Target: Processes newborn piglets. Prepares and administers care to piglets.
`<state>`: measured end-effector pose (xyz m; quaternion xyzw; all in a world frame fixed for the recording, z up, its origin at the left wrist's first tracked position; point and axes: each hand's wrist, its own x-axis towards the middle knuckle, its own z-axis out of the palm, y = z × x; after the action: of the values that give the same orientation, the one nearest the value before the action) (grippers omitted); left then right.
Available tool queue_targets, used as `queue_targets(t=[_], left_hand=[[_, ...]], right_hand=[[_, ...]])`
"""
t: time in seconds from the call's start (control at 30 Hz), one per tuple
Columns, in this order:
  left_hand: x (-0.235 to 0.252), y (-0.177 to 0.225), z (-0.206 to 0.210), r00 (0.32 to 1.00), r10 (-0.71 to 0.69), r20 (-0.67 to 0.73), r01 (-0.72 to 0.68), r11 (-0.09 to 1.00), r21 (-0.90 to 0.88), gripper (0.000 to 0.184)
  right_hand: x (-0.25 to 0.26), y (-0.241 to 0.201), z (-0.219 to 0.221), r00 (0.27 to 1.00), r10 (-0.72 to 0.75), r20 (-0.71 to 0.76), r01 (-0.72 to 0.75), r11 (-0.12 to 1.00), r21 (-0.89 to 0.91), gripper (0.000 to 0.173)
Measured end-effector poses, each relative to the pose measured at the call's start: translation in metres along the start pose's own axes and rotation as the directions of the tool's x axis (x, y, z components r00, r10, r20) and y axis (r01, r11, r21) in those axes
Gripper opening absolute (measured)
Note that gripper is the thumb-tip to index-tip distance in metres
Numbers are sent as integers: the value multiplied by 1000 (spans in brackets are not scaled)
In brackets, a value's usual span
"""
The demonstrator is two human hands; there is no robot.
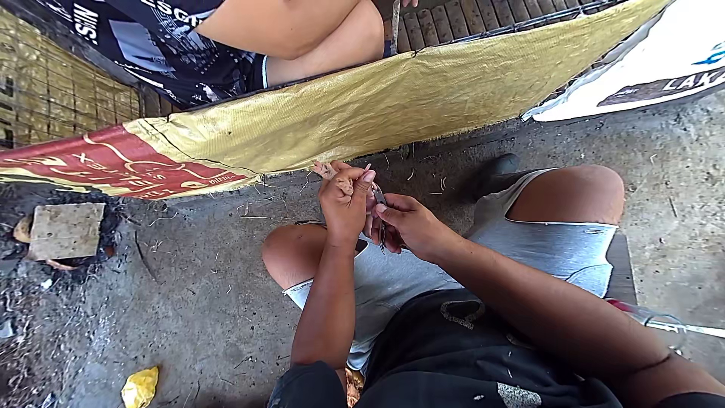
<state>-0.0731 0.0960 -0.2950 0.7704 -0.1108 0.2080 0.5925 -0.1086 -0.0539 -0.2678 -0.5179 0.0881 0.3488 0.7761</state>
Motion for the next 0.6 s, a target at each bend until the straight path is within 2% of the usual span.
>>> queue_targets(t=[0.6], left_hand=[[2, 0, -5, 1000, 17, 11, -17, 1000, -10, 6]], right_hand=[[1, -2, 2, 1000, -23, 0, 23, 1000, 3, 26]])
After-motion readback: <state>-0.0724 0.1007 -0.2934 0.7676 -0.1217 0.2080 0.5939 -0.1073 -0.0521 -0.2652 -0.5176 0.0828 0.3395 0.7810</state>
